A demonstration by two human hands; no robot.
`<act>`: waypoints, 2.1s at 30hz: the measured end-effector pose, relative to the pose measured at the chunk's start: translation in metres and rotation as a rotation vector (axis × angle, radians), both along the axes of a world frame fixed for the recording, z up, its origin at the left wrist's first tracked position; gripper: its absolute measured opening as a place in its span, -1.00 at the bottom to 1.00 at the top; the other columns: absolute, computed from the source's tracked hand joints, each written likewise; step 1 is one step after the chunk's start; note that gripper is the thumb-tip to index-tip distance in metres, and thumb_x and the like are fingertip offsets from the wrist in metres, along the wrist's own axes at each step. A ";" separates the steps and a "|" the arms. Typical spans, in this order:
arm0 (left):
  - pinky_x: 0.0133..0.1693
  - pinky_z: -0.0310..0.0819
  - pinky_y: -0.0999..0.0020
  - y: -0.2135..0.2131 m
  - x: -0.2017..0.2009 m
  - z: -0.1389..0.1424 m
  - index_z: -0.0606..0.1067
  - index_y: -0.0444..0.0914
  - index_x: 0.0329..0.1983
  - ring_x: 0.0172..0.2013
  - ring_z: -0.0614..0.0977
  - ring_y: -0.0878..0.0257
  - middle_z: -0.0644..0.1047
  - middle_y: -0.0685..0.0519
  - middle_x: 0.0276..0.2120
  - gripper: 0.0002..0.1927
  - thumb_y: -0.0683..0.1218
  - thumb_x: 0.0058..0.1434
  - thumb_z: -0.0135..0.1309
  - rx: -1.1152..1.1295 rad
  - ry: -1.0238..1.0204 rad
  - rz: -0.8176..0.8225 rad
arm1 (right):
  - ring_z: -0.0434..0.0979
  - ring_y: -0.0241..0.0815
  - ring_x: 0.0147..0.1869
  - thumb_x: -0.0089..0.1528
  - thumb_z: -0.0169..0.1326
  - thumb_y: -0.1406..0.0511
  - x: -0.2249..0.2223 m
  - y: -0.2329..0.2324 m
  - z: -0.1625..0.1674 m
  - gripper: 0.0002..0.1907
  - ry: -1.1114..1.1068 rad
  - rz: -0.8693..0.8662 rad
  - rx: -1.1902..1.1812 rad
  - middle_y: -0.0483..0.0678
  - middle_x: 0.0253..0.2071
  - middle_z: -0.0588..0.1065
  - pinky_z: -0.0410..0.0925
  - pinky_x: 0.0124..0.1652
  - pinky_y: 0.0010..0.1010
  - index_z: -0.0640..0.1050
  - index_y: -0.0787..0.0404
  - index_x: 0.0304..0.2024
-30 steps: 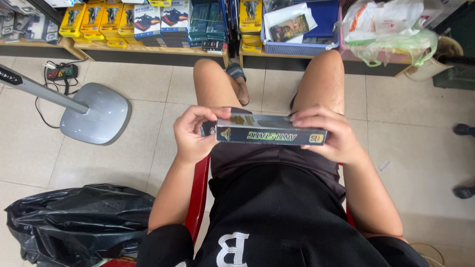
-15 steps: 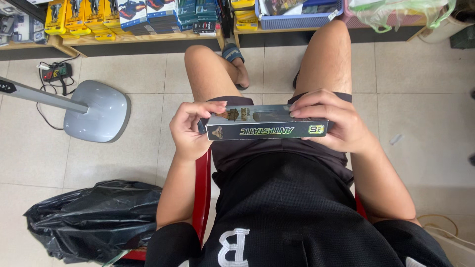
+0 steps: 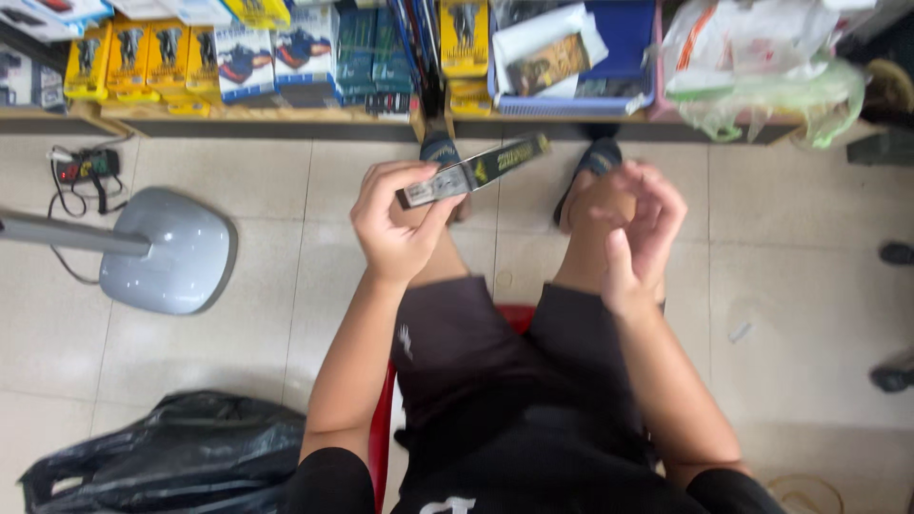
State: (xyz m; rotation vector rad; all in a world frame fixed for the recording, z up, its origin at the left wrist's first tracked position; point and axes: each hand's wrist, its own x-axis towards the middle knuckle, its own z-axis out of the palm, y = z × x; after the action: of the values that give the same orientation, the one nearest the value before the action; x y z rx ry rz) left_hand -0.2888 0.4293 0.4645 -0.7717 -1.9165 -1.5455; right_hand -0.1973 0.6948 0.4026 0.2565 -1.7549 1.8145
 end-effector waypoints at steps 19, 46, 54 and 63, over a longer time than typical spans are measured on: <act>0.30 0.39 0.09 0.145 -0.362 -0.044 0.57 -0.14 -0.01 0.41 0.27 -0.13 0.26 -0.09 0.41 -0.65 -0.36 0.20 0.14 -0.414 0.281 0.302 | 0.41 -0.14 0.12 0.37 0.01 0.30 -0.121 -0.046 -0.062 -0.61 -0.208 0.231 -0.108 0.11 0.31 0.20 0.39 -0.01 -0.32 0.30 0.21 0.22; 0.22 0.36 0.06 0.030 -0.307 -0.113 0.57 -0.12 0.18 0.06 0.52 0.15 0.54 0.12 0.07 -0.58 -0.25 0.24 0.17 -0.752 0.411 0.355 | 0.42 -0.16 0.06 0.37 -0.01 0.38 -0.121 -0.051 -0.052 -0.65 -0.442 0.423 -0.153 0.07 0.26 0.25 0.40 -0.03 -0.39 0.32 0.22 0.21; 0.09 0.51 0.11 -0.022 -0.165 -0.036 0.55 -0.28 0.04 0.01 0.61 -0.01 0.60 0.01 0.02 -0.61 -0.31 0.11 0.14 -0.463 0.168 0.148 | 0.45 -0.14 0.10 0.39 -0.06 0.10 -0.145 -0.043 -0.054 -0.47 -0.426 0.440 -0.268 0.04 0.31 0.30 0.39 -0.06 -0.37 0.26 0.15 0.35; 0.01 0.62 0.32 -0.025 -0.020 0.004 0.21 -0.19 0.06 0.02 0.71 0.08 0.62 -0.20 0.02 -0.45 -0.22 0.26 0.36 -0.046 -0.021 -0.262 | 0.46 -0.02 0.23 0.13 -0.22 -0.47 -0.100 -0.032 -0.018 0.07 -0.402 0.787 -0.490 0.14 0.36 0.29 0.43 0.10 -0.19 0.16 0.06 0.42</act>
State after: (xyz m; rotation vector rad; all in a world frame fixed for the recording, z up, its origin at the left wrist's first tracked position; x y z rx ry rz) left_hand -0.3085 0.4047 0.4682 -1.0662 -1.9327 -1.6719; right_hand -0.2977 0.6627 0.3845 0.4437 -1.4738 2.9692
